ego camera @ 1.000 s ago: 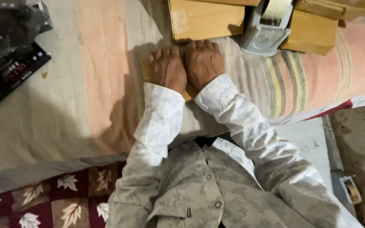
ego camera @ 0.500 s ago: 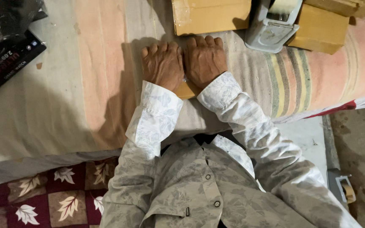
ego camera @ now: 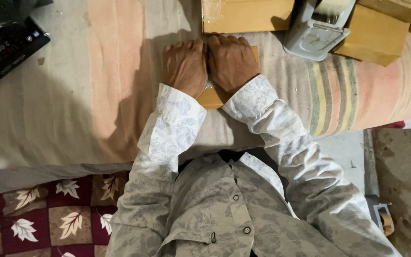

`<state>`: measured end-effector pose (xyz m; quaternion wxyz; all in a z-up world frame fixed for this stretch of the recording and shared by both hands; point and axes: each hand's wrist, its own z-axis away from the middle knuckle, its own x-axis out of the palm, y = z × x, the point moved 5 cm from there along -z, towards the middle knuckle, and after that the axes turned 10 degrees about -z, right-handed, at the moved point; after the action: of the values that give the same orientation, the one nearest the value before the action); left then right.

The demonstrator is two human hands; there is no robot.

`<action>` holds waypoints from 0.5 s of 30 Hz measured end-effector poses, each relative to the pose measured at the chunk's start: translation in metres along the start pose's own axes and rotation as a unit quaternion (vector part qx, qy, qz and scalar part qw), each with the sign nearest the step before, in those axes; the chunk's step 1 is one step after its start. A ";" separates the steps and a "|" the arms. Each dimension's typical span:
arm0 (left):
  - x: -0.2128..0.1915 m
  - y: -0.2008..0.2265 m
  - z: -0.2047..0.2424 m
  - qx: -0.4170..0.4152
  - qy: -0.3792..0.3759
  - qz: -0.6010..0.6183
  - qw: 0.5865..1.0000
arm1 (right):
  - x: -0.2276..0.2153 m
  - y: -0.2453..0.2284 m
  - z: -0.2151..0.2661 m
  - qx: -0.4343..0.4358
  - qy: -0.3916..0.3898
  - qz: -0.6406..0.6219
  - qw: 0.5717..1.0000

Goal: The person places small product boxes into larger cardboard shipping boxes, folds the flaps, and seals them with packing tape using a handheld dispenser. The process is repeated for multiple items, and the sealed boxes are stacked nearby.

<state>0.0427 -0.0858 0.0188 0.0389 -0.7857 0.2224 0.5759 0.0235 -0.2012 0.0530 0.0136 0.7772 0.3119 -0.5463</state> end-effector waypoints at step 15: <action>-0.001 0.002 0.002 0.008 0.047 -0.009 0.999 | 0.008 0.005 0.002 -0.002 0.017 0.025 1.000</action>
<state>0.0399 -0.0864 0.0191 0.0397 -0.8134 0.2220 0.5362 0.0258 -0.2022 0.0440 0.0240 0.7939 0.2939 -0.5317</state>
